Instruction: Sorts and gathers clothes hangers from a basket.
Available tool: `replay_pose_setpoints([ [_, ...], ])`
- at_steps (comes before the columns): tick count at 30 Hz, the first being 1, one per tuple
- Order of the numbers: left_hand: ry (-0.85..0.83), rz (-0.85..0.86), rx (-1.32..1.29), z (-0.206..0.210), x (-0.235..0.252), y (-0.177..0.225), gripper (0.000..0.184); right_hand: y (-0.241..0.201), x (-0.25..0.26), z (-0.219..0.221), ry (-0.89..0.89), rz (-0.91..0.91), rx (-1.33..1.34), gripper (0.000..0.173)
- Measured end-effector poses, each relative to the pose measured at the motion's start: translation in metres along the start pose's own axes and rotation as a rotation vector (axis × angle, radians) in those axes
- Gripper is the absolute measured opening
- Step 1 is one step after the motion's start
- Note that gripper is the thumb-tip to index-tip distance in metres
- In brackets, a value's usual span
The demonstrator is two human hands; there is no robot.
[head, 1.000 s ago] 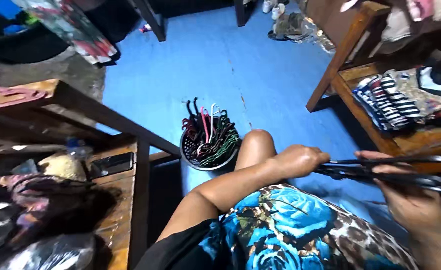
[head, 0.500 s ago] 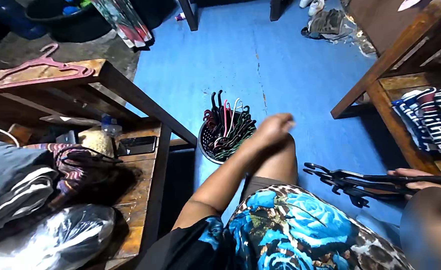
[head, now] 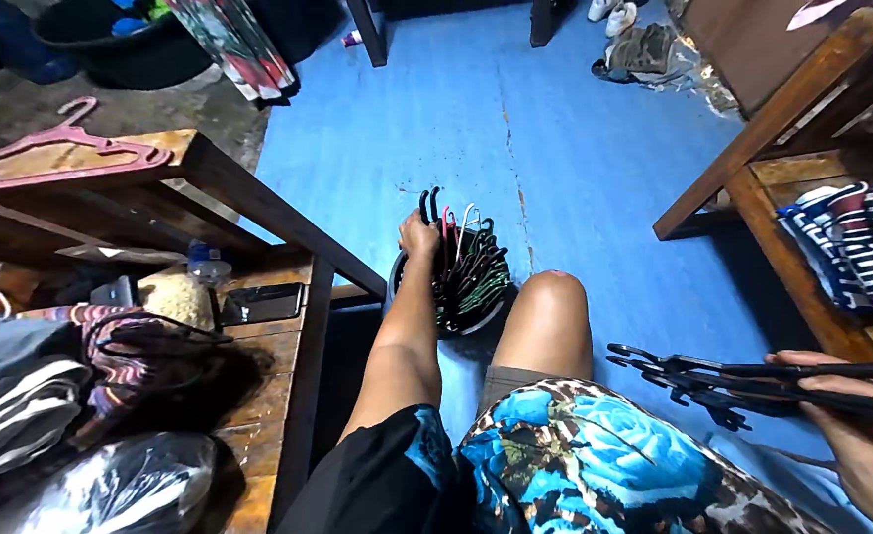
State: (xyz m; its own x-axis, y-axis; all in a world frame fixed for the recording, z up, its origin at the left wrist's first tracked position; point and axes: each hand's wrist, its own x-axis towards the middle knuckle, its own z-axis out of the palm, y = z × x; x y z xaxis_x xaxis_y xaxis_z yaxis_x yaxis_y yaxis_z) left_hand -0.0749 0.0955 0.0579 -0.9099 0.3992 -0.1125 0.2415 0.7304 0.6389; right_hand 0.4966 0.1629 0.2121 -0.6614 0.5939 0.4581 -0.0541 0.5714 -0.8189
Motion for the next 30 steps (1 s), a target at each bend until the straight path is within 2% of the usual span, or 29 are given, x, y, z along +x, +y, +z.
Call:
replay_pose_setpoints([
  [3,-0.034,-0.033,0.03,-0.005,0.008,0.009,0.036,0.001,0.0,-0.001,-0.001,0.007,-0.006,0.025],
  [5,-0.028,-0.029,0.0,-0.013,0.008,0.011,0.035,0.0,0.001,-0.003,-0.01,0.006,-0.011,0.026],
  [8,-0.033,0.074,-0.045,-0.038,-0.008,0.018,0.037,0.0,0.001,-0.006,-0.008,0.021,-0.021,0.027],
  [12,-0.011,0.313,-0.015,-0.076,-0.047,0.03,0.034,0.0,-0.001,-0.007,-0.031,0.05,-0.03,0.025],
  [15,0.1,0.556,0.071,-0.114,-0.085,0.05,0.032,0.002,-0.003,-0.006,-0.038,0.04,-0.018,0.024],
  [18,0.242,0.707,0.146,-0.154,-0.125,0.083,0.03,0.0,-0.003,-0.006,-0.024,0.037,-0.015,0.023],
  [22,0.331,0.946,-0.024,-0.189,-0.162,0.122,0.029,-0.008,-0.001,-0.007,0.021,0.03,-0.021,0.021],
  [25,0.264,1.203,-0.292,-0.177,-0.187,0.157,0.027,-0.018,0.0,-0.005,0.047,0.06,-0.032,0.019],
  [27,0.142,1.317,-0.402,-0.147,-0.213,0.182,0.026,-0.021,-0.002,-0.003,0.064,0.074,-0.039,0.017],
  [30,-0.083,1.418,-0.433,-0.092,-0.264,0.21,0.019,-0.025,-0.004,0.0,0.081,0.081,-0.02,0.016],
])
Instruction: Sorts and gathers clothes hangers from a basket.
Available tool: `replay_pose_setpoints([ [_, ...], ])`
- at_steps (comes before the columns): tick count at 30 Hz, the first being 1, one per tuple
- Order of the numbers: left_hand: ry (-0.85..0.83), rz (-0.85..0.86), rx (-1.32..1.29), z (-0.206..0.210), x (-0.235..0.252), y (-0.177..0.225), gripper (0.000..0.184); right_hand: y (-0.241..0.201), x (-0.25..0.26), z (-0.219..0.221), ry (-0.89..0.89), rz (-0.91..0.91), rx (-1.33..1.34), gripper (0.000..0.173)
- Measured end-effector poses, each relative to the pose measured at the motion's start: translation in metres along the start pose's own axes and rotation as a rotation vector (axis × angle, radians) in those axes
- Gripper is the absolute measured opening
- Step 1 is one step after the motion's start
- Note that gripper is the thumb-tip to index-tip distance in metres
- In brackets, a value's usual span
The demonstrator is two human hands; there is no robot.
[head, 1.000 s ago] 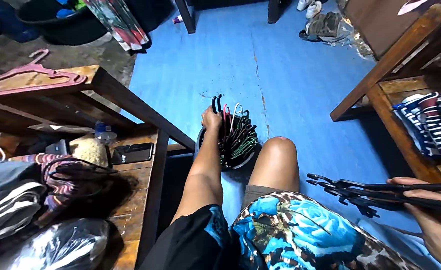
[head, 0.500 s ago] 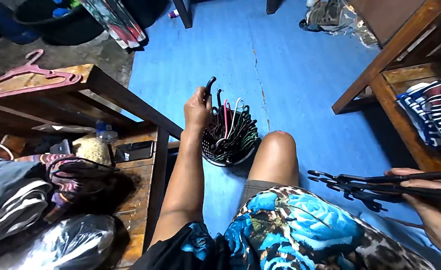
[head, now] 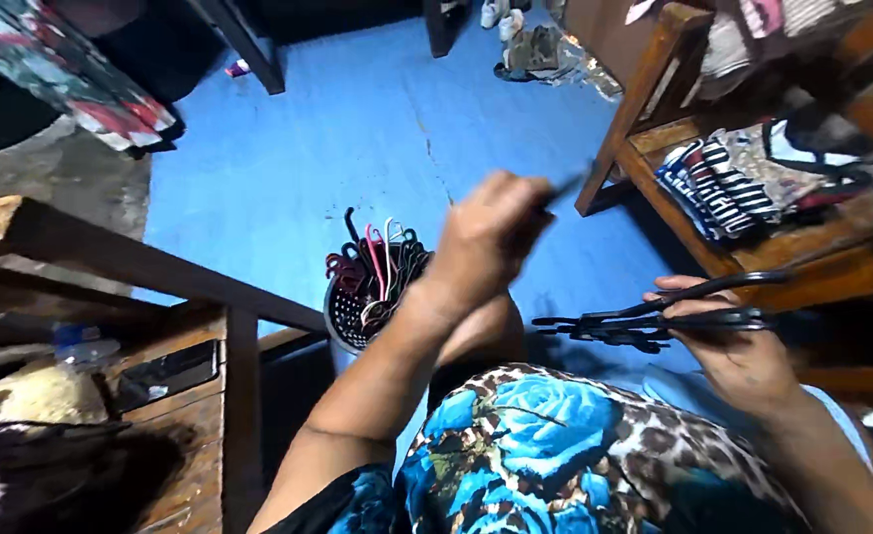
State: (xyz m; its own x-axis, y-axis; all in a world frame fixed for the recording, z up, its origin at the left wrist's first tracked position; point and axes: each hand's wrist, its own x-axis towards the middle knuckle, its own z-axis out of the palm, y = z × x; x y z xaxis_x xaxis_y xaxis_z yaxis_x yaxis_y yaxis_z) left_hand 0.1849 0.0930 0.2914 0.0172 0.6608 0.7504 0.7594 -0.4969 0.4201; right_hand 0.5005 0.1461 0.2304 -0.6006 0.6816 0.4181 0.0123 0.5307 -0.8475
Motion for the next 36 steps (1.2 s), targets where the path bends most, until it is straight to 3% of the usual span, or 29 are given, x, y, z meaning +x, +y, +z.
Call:
replay_pose_setpoints([
  [4,-0.257,0.074,-0.176,0.084,-0.009,0.019,0.015,-0.003,-0.004,0.004,0.016,-0.007,0.026,0.02],
  [7,-0.332,0.116,-0.261,0.116,-0.015,0.034,0.015,-0.003,-0.008,0.008,0.054,-0.012,-0.004,0.017],
  [10,-0.31,0.15,-0.323,0.124,-0.014,0.045,0.014,0.002,-0.014,0.007,0.094,-0.029,-0.037,0.017],
  [13,-0.473,0.116,-0.372,0.118,-0.013,0.048,0.023,0.002,-0.011,0.006,0.103,-0.05,-0.031,0.022],
  [16,-0.625,0.033,-0.424,0.108,-0.012,0.046,0.032,0.001,-0.008,0.006,0.084,-0.066,-0.024,0.025],
  [18,-0.639,-0.106,-0.367,0.09,-0.006,0.034,0.038,0.002,-0.005,0.005,0.065,-0.092,-0.005,0.027],
  [20,-0.559,-0.289,-0.229,0.067,0.002,-0.002,0.045,0.005,-0.004,-0.001,0.055,-0.111,-0.001,0.027],
  [23,-0.367,-0.601,0.076,0.031,-0.003,-0.109,0.051,0.008,-0.005,-0.008,0.032,-0.106,-0.004,0.027],
  [28,-0.206,-1.186,0.376,-0.038,-0.08,-0.266,0.068,0.01,-0.005,-0.005,-0.008,-0.063,0.024,0.027],
  [32,-0.169,-1.432,0.326,-0.059,-0.135,-0.315,0.065,0.012,0.0,-0.005,-0.048,-0.057,0.022,0.024],
  [36,-0.118,-1.46,0.212,-0.048,-0.151,-0.331,0.065,0.013,0.008,-0.004,-0.095,-0.029,0.04,0.024],
])
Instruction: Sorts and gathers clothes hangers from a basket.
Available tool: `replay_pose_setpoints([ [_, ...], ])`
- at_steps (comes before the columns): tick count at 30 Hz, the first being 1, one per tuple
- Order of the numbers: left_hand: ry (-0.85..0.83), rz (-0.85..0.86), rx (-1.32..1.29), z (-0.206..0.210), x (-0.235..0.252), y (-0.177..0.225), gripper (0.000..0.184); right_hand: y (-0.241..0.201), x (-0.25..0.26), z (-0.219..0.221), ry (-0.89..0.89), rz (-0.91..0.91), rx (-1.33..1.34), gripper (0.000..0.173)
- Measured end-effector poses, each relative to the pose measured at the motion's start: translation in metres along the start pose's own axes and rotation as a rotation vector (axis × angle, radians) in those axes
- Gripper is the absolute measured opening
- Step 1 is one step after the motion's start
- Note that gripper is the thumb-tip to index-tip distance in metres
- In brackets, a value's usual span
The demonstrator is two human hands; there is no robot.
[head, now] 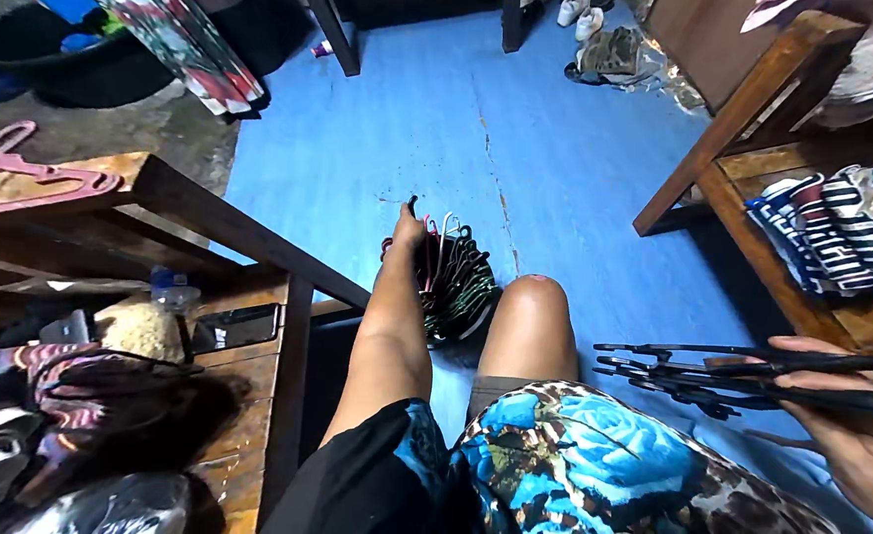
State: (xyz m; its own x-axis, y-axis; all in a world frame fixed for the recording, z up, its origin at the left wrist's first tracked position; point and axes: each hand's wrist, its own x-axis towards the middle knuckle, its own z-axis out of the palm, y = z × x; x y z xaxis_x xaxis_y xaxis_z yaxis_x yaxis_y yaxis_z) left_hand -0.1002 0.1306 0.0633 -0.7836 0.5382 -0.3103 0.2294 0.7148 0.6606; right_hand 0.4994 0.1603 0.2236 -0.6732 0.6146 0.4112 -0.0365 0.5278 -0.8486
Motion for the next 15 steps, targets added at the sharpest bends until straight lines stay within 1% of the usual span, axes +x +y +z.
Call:
replay_pose_setpoints([
  [2,0.033,0.04,-0.036,0.002,-0.001,0.001,0.051,0.001,0.003,0.0,-0.022,0.004,-0.015,0.024],
  [4,0.065,0.071,-0.008,0.002,-0.014,0.011,0.04,0.002,0.004,0.0,-0.032,-0.001,-0.029,0.024],
  [7,0.004,0.218,0.185,-0.005,-0.056,0.033,0.036,0.004,0.003,-0.001,-0.019,-0.007,-0.013,0.024],
  [8,0.013,0.278,0.246,-0.006,-0.073,0.037,0.034,0.005,0.001,-0.001,-0.015,-0.007,-0.016,0.024],
  [10,0.048,0.367,0.29,-0.009,-0.105,0.037,0.032,0.006,-0.002,0.0,-0.012,0.002,-0.027,0.022],
  [13,0.188,0.432,0.246,-0.024,-0.128,0.024,0.033,0.007,-0.007,0.0,0.01,0.015,-0.068,0.02],
  [15,0.301,0.392,0.19,-0.05,-0.135,0.021,0.036,0.007,-0.01,-0.002,0.025,0.014,-0.082,0.019],
])
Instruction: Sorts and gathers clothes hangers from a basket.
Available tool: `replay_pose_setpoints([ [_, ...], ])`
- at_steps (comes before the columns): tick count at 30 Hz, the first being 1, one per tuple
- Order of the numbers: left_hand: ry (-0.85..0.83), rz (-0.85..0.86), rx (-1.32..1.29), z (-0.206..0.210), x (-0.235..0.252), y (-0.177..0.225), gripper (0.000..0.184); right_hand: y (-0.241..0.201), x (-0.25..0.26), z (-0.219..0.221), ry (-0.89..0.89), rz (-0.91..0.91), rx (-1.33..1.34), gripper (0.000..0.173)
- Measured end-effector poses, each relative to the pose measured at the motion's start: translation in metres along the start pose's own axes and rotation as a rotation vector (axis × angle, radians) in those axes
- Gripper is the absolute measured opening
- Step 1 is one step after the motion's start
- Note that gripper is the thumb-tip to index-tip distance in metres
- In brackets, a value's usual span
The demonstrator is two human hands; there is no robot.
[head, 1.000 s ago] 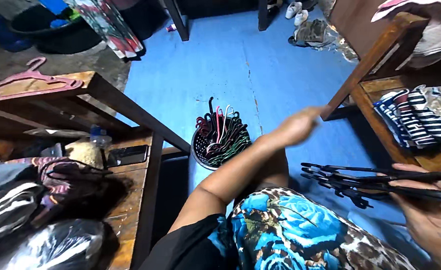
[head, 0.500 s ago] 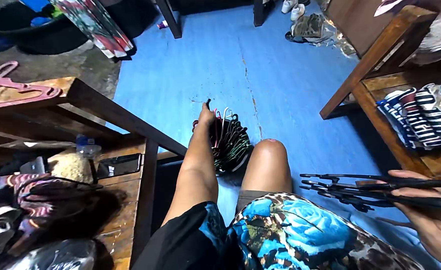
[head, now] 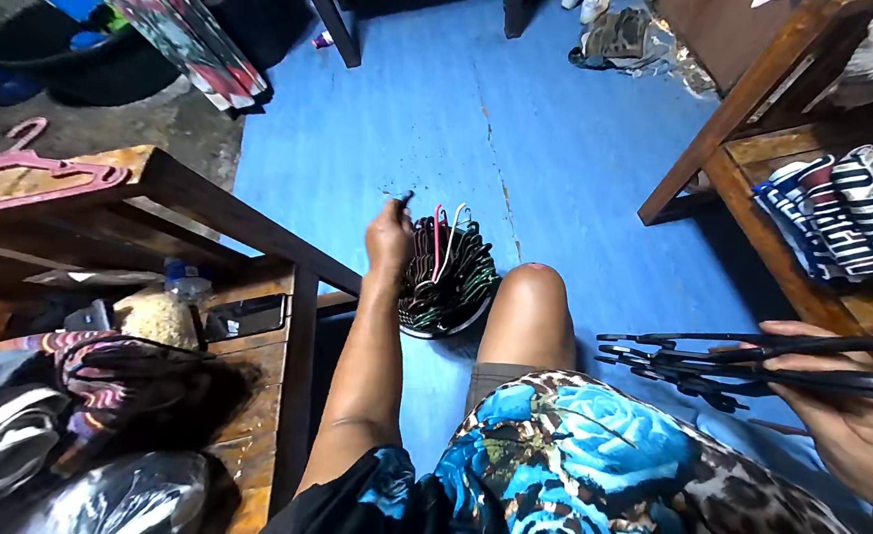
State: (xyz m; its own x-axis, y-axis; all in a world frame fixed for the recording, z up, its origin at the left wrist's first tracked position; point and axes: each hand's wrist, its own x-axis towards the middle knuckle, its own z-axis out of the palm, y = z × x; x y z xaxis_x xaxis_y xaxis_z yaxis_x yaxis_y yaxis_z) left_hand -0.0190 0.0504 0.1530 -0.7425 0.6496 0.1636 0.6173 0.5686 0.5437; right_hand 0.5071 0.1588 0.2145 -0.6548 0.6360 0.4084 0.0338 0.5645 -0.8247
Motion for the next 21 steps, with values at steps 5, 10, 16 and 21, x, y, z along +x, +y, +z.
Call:
replay_pose_setpoints([
  [5,0.147,0.018,0.054,-0.083,-0.003,0.027,0.037,-0.003,-0.006,-0.003,0.028,0.005,-0.002,0.02],
  [10,0.27,0.371,0.06,-0.141,-0.048,0.102,0.034,-0.017,-0.004,-0.003,0.047,0.016,-0.013,0.018],
  [16,0.409,0.968,-0.472,-0.12,-0.08,0.201,0.028,-0.031,-0.006,-0.003,0.062,0.033,0.023,0.018],
  [21,-0.07,1.148,-0.564,-0.019,-0.143,0.279,0.015,-0.036,-0.009,0.006,0.045,0.015,-0.01,0.014],
])
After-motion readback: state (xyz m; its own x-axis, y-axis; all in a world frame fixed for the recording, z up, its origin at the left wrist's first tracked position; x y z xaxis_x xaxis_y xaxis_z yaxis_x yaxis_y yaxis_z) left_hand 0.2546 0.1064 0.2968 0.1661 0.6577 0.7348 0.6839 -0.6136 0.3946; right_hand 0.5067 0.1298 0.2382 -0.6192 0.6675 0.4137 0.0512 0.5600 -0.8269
